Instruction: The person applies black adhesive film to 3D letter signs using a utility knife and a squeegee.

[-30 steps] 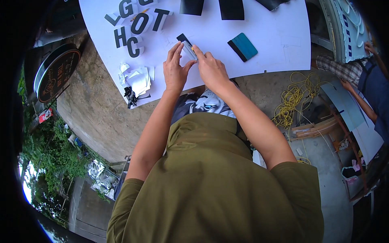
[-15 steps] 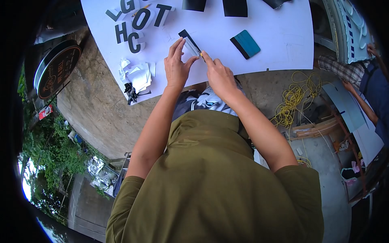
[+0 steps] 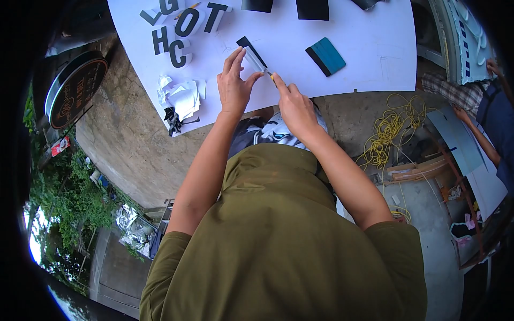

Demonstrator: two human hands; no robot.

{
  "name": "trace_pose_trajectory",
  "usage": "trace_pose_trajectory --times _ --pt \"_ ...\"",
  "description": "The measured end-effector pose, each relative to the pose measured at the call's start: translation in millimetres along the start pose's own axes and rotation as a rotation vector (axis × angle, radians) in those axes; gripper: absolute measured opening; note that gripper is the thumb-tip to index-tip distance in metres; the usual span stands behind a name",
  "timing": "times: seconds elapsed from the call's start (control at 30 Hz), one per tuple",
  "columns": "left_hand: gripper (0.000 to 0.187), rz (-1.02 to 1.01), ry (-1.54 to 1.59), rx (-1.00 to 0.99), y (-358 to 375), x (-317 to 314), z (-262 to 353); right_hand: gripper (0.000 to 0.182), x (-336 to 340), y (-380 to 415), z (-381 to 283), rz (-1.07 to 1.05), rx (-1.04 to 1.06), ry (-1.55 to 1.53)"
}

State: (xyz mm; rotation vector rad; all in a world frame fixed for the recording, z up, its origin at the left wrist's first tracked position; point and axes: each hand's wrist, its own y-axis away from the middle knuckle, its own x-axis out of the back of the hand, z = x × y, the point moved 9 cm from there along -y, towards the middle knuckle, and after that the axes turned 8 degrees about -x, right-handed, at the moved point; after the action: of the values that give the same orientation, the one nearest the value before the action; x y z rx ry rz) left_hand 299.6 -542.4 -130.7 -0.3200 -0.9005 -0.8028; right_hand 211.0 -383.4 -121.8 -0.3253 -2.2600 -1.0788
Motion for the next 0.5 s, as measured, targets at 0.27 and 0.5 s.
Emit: trace_pose_trajectory --times 0.27,0.5 --pt "0.083 -0.001 0.0 0.008 0 -1 -1 0.063 -2 4 4 -0.013 -0.004 0.012" --pt "0.085 0.047 -0.063 -0.047 0 2 3 0.062 6 15 5 0.028 0.022 -0.034"
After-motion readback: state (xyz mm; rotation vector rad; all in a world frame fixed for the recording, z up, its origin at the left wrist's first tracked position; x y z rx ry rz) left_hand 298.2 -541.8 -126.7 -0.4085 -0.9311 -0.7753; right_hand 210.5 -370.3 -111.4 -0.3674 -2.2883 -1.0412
